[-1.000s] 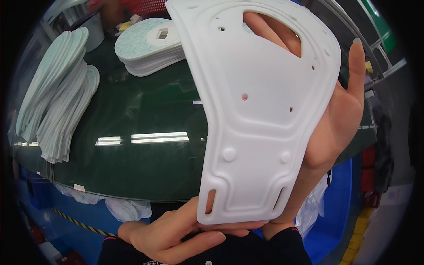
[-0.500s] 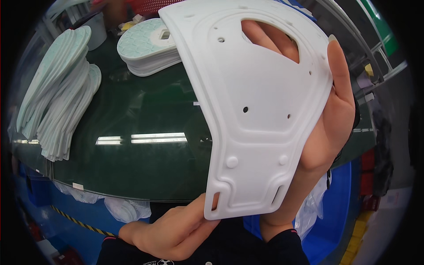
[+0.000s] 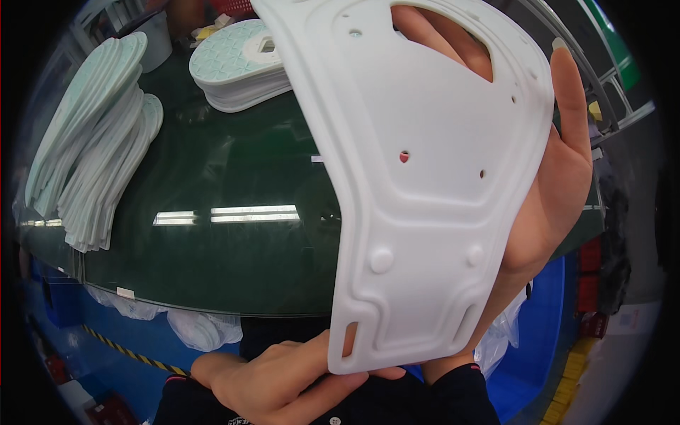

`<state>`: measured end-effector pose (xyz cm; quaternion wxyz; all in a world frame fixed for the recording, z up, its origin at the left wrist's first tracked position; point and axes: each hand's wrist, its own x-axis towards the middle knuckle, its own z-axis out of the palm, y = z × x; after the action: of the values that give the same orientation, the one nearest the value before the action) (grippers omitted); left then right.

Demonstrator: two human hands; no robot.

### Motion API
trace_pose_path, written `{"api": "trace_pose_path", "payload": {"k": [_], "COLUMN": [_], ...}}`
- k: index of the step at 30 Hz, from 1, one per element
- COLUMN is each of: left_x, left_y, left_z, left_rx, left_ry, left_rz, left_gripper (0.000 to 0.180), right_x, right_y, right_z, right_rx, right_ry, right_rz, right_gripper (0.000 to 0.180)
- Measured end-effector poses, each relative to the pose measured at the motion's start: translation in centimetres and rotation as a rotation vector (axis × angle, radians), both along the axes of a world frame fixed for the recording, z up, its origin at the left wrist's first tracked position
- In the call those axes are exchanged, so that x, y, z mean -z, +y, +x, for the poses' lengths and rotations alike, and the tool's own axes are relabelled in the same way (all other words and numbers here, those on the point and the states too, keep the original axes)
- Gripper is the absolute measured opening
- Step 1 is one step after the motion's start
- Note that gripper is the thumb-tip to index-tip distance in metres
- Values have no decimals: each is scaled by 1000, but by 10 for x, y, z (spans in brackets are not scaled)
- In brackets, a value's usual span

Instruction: The person peels protective film from plastic industrial components by hand, then inspects them.

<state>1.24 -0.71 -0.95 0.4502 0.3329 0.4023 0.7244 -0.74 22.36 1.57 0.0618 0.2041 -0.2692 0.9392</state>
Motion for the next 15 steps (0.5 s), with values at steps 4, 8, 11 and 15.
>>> {"api": "trace_pose_path", "payload": {"k": [4, 8, 11, 15], "left_x": [-4, -7, -7, 0], "left_y": [3, 12, 14, 15], "left_z": [-6, -19, -14, 5], "left_rx": [112, 28, 46, -198], "left_ry": [58, -218, -290, -144], "left_rz": [16, -85, -76, 103], "left_gripper": [45, 48, 52, 40], "right_x": [-5, 0, -1, 0], "right_y": [2, -2, 1, 4], "right_z": [4, 3, 5, 10], "right_rx": [23, 6, 23, 41], "right_ry": [-19, -29, -43, -68], "right_rz": [35, 58, 84, 110], "right_gripper": [52, 52, 53, 54]}}
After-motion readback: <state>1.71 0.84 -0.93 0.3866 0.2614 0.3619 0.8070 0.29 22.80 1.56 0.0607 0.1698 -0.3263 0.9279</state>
